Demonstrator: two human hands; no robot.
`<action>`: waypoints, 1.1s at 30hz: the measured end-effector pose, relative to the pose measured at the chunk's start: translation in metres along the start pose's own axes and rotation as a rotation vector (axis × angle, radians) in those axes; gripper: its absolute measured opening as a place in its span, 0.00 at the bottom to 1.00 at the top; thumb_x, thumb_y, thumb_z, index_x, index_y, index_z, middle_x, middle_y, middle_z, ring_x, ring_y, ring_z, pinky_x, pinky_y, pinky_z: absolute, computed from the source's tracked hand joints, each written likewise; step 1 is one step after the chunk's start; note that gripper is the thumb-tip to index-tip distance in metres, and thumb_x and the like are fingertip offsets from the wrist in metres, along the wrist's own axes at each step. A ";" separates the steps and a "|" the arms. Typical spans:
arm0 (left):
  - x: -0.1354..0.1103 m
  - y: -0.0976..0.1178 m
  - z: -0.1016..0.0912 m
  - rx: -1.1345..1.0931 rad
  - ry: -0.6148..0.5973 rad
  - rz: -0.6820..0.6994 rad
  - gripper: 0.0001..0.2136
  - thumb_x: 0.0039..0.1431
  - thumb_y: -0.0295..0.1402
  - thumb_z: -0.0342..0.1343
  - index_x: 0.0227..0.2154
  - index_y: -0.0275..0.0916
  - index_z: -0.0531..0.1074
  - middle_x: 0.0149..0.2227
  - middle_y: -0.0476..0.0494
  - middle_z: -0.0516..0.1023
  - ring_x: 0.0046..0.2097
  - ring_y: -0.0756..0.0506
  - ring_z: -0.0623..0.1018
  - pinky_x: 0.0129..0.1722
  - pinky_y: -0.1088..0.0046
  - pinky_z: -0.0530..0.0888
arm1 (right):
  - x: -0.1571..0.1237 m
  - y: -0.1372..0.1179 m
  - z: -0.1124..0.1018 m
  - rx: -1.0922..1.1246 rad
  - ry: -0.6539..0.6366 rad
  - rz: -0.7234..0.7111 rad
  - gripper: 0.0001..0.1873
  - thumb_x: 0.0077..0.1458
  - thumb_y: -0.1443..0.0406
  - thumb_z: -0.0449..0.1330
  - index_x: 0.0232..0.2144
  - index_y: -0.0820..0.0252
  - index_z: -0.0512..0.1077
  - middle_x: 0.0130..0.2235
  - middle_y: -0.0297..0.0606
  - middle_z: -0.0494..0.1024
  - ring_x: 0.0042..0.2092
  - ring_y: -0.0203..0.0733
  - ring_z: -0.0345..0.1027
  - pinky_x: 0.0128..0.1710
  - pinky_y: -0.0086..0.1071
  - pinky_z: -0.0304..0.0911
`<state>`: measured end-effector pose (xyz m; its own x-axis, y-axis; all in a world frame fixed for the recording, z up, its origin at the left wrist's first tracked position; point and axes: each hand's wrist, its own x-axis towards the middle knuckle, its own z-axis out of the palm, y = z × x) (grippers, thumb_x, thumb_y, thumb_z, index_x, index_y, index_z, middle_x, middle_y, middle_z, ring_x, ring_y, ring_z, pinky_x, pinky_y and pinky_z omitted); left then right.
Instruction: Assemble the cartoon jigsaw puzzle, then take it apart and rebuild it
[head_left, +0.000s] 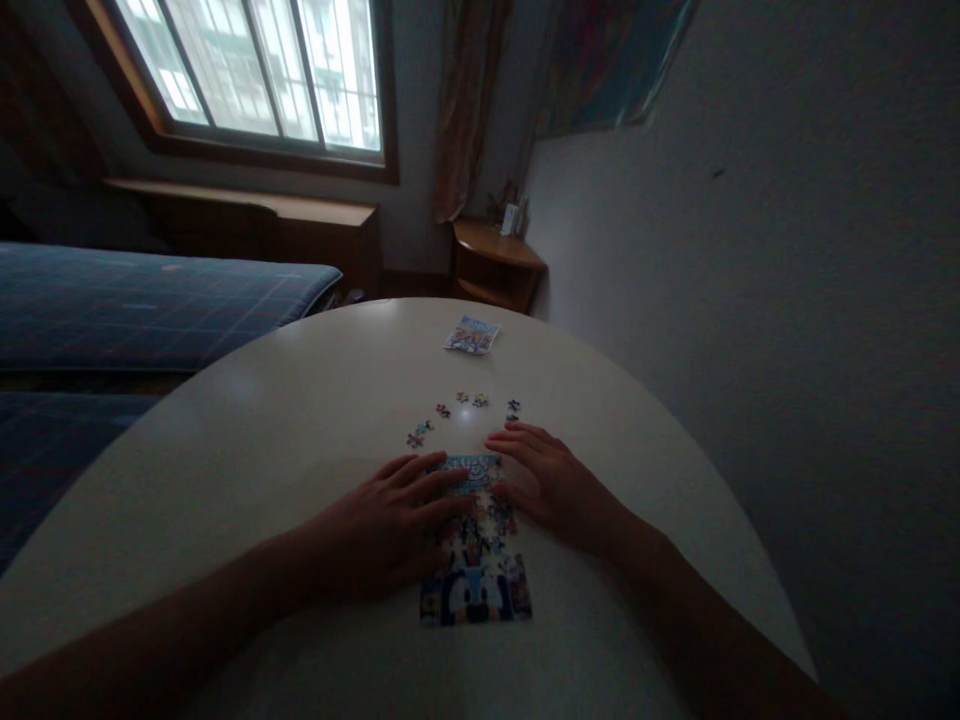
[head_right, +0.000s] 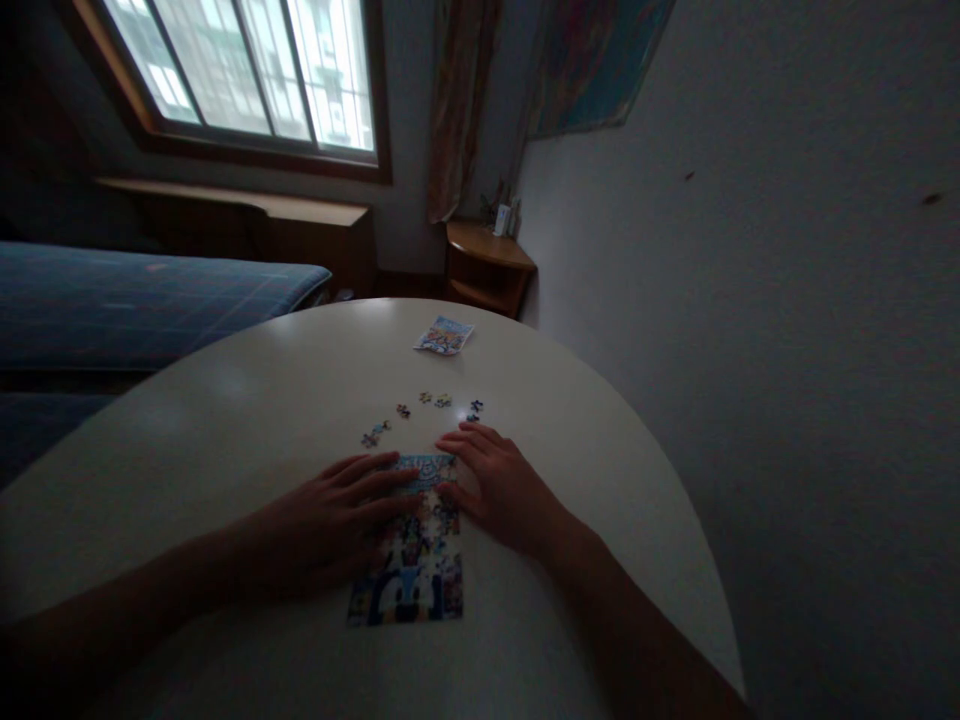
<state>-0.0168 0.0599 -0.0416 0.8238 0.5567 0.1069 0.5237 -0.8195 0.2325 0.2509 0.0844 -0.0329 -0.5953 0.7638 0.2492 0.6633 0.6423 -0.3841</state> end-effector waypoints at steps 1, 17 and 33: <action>0.000 0.000 0.001 -0.001 0.010 0.002 0.26 0.67 0.41 0.51 0.65 0.51 0.55 0.68 0.46 0.57 0.68 0.33 0.57 0.64 0.47 0.60 | 0.000 0.003 0.004 -0.012 -0.005 0.011 0.24 0.61 0.60 0.60 0.59 0.55 0.66 0.60 0.43 0.70 0.66 0.48 0.53 0.64 0.51 0.52; -0.001 0.008 0.010 -0.039 0.048 -0.064 0.32 0.57 0.46 0.60 0.62 0.48 0.58 0.68 0.44 0.55 0.68 0.30 0.53 0.65 0.44 0.57 | 0.006 0.008 0.010 0.052 -0.038 -0.019 0.18 0.61 0.61 0.60 0.53 0.59 0.72 0.53 0.46 0.73 0.58 0.47 0.63 0.60 0.47 0.58; -0.005 -0.017 -0.005 -0.080 0.033 -0.045 0.26 0.66 0.33 0.50 0.65 0.45 0.53 0.70 0.46 0.52 0.70 0.39 0.51 0.67 0.54 0.56 | 0.000 0.007 0.004 0.039 -0.097 -0.023 0.30 0.58 0.50 0.62 0.57 0.60 0.66 0.56 0.49 0.69 0.59 0.51 0.59 0.61 0.48 0.58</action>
<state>-0.0306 0.0716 -0.0414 0.7918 0.5976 0.1262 0.5397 -0.7812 0.3137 0.2535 0.0885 -0.0390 -0.6528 0.7378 0.1717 0.6318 0.6554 -0.4139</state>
